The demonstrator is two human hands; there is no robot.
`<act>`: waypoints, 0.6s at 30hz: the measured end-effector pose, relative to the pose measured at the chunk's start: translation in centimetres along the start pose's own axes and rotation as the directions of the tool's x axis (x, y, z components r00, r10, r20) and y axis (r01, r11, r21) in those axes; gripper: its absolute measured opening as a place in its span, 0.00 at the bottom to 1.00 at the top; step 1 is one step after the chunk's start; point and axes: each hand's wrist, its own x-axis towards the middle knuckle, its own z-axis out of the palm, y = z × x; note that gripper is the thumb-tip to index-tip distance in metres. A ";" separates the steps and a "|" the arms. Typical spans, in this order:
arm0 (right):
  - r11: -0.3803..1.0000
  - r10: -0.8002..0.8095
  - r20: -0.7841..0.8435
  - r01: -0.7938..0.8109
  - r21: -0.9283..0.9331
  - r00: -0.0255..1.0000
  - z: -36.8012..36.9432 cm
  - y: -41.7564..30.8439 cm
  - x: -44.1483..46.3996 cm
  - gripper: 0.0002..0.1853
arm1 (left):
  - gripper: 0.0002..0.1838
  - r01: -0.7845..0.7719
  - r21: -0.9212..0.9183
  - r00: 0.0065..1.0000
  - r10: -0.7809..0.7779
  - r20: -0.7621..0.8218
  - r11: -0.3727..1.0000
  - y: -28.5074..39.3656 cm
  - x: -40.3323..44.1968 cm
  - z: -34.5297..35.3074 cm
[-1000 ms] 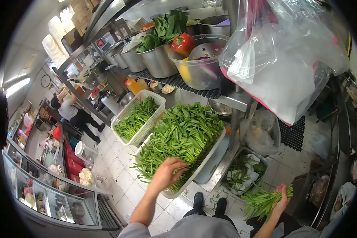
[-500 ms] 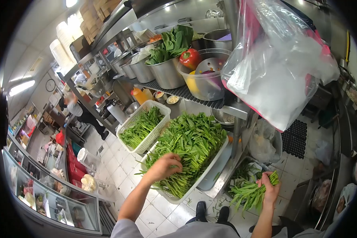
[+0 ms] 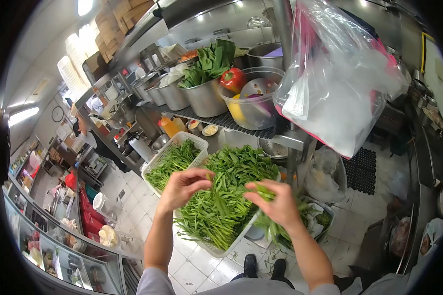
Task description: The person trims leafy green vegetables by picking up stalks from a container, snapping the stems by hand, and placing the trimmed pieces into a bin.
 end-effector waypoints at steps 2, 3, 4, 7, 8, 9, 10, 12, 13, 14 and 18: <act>0.995 -0.065 0.076 0.070 -0.070 0.995 1.8 0.3 1.4 0.14 | 0.13 -0.016 -0.008 0.996 0.016 0.084 1.000 1.0 0.2 2.5; 0.980 -0.133 0.118 0.148 -0.134 0.984 2.4 1.2 1.8 0.14 | 0.14 -0.018 -0.061 0.992 0.026 0.121 0.998 1.2 0.2 3.4; 0.991 -0.105 0.078 0.110 -0.069 0.991 2.7 1.5 1.5 0.13 | 0.13 -0.034 -0.023 0.995 0.036 0.095 0.999 1.3 0.2 3.9; 0.993 0.011 -0.028 -0.007 0.114 1.000 1.7 3.1 -0.1 0.06 | 0.12 -0.074 0.082 0.995 0.079 -0.062 0.994 0.9 -1.2 3.4; 0.979 0.077 -0.051 -0.066 0.191 0.996 0.6 4.0 -0.8 0.05 | 0.12 -0.151 0.250 0.988 0.155 0.000 0.957 -1.0 -1.9 3.0; 0.956 0.144 -0.072 -0.120 0.268 0.987 -0.4 4.6 -1.4 0.04 | 0.11 -0.200 0.324 0.976 0.161 0.144 0.925 -2.9 -2.4 3.1; 0.960 0.126 -0.116 -0.092 0.263 0.985 -1.0 4.8 -1.7 0.05 | 0.11 -0.216 0.388 0.963 0.130 0.237 0.896 -5.1 -3.2 3.7; 0.973 0.129 -0.186 -0.088 0.214 0.974 -2.2 4.4 -2.3 0.06 | 0.10 -0.229 0.475 0.938 0.062 0.341 0.849 -8.5 -4.6 5.0; 0.969 0.157 -0.209 -0.110 0.220 0.965 -2.4 4.4 -2.6 0.06 | 0.09 -0.219 0.504 0.935 0.032 0.354 0.836 -9.4 -5.0 5.6; 0.966 0.183 -0.232 -0.130 0.225 0.955 -2.6 4.4 -2.7 0.06 | 0.09 -0.211 0.532 0.931 0.004 0.364 0.820 -10.1 -5.1 5.8; 0.969 0.195 -0.256 -0.146 0.197 0.947 -2.8 4.1 -3.1 0.06 | 0.07 -0.216 0.416 0.962 0.120 0.244 0.883 -10.9 -3.7 3.4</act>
